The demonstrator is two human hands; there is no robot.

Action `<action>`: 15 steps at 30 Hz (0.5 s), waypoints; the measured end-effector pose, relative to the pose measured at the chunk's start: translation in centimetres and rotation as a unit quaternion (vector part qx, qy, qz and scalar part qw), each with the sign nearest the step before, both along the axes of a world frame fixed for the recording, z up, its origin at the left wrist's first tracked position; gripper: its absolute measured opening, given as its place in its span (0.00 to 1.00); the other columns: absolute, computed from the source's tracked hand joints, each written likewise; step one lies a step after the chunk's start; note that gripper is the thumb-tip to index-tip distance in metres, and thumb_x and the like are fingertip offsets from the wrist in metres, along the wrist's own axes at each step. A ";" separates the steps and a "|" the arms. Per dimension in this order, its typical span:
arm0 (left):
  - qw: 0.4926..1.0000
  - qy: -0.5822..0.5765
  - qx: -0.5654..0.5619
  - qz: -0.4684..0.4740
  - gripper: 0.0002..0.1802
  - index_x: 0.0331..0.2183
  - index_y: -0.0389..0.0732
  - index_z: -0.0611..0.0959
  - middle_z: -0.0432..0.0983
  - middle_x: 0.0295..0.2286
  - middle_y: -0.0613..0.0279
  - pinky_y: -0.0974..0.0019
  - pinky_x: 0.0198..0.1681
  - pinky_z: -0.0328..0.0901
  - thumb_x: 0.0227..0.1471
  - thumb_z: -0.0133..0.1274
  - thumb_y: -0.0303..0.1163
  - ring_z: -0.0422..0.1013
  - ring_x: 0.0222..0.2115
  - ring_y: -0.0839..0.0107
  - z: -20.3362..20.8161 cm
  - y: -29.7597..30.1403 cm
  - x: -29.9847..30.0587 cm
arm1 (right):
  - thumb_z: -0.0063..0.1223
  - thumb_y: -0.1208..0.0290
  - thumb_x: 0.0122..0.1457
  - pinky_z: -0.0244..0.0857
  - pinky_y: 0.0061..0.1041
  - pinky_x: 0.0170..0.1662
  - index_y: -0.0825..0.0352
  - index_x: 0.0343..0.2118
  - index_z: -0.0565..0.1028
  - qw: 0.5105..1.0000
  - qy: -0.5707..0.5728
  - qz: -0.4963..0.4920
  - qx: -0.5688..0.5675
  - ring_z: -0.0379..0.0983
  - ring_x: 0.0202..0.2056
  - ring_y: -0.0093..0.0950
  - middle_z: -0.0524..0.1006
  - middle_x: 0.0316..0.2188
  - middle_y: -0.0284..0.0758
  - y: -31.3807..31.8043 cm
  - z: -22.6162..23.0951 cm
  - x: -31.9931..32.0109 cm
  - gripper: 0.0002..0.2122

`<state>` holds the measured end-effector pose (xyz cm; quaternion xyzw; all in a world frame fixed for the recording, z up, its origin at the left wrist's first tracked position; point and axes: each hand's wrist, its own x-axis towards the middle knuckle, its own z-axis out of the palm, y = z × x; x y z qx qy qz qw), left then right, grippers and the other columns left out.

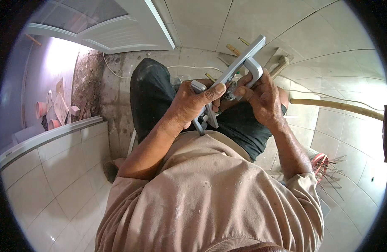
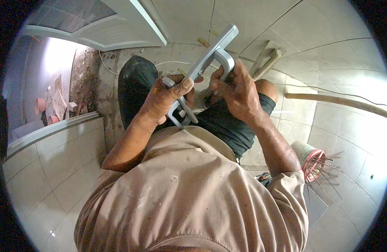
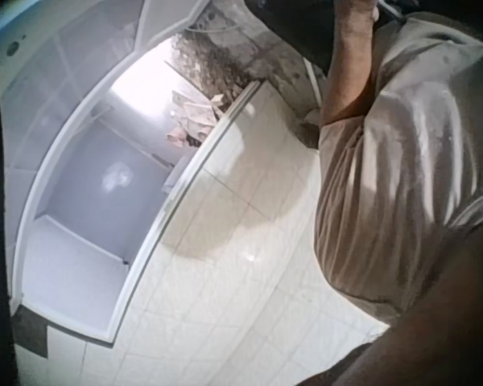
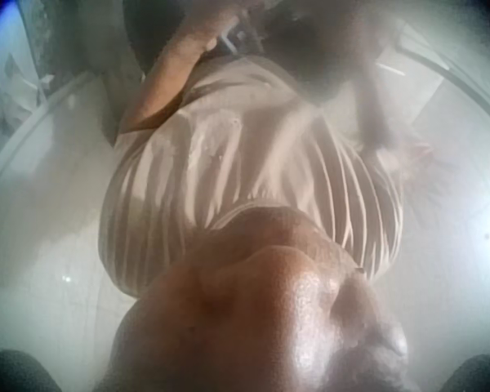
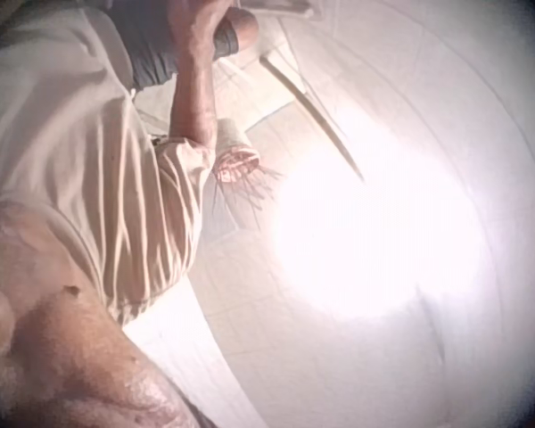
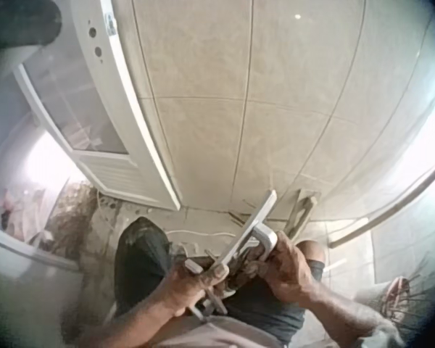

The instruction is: The person assembles a door handle mechanism by aligning the handle components and inserting a metal rod through the lock housing while sitting on a tiled floor.

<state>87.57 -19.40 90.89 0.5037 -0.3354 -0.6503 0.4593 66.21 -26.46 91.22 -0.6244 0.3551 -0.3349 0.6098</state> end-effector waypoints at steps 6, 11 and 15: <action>0.999 0.018 0.013 0.048 0.26 0.33 0.34 0.86 0.79 0.22 0.61 0.71 0.25 0.69 0.52 0.66 0.52 0.75 0.22 0.74 0.6 0.1 -0.5 | 0.62 0.73 0.61 0.74 0.29 0.43 0.68 0.46 0.67 0.984 -0.131 0.013 0.117 0.79 0.38 0.27 0.79 0.35 0.37 1.2 0.0 1.3 0.15; 0.997 0.038 0.017 0.058 0.25 0.35 0.35 0.86 0.80 0.25 0.62 0.72 0.25 0.69 0.53 0.65 0.51 0.75 0.23 0.75 0.4 0.3 -0.4 | 0.59 0.69 0.63 0.75 0.37 0.45 0.69 0.45 0.67 0.924 -0.287 0.029 0.251 0.79 0.39 0.35 0.79 0.37 0.43 1.5 1.1 2.3 0.14; 0.994 0.075 -0.001 0.080 0.24 0.36 0.36 0.86 0.81 0.26 0.62 0.72 0.27 0.70 0.54 0.64 0.51 0.75 0.25 0.76 0.4 0.7 -0.8 | 0.53 0.71 0.66 0.74 0.44 0.45 0.66 0.45 0.67 0.870 -0.380 0.031 0.311 0.78 0.41 0.39 0.77 0.36 0.43 1.6 0.5 2.5 0.10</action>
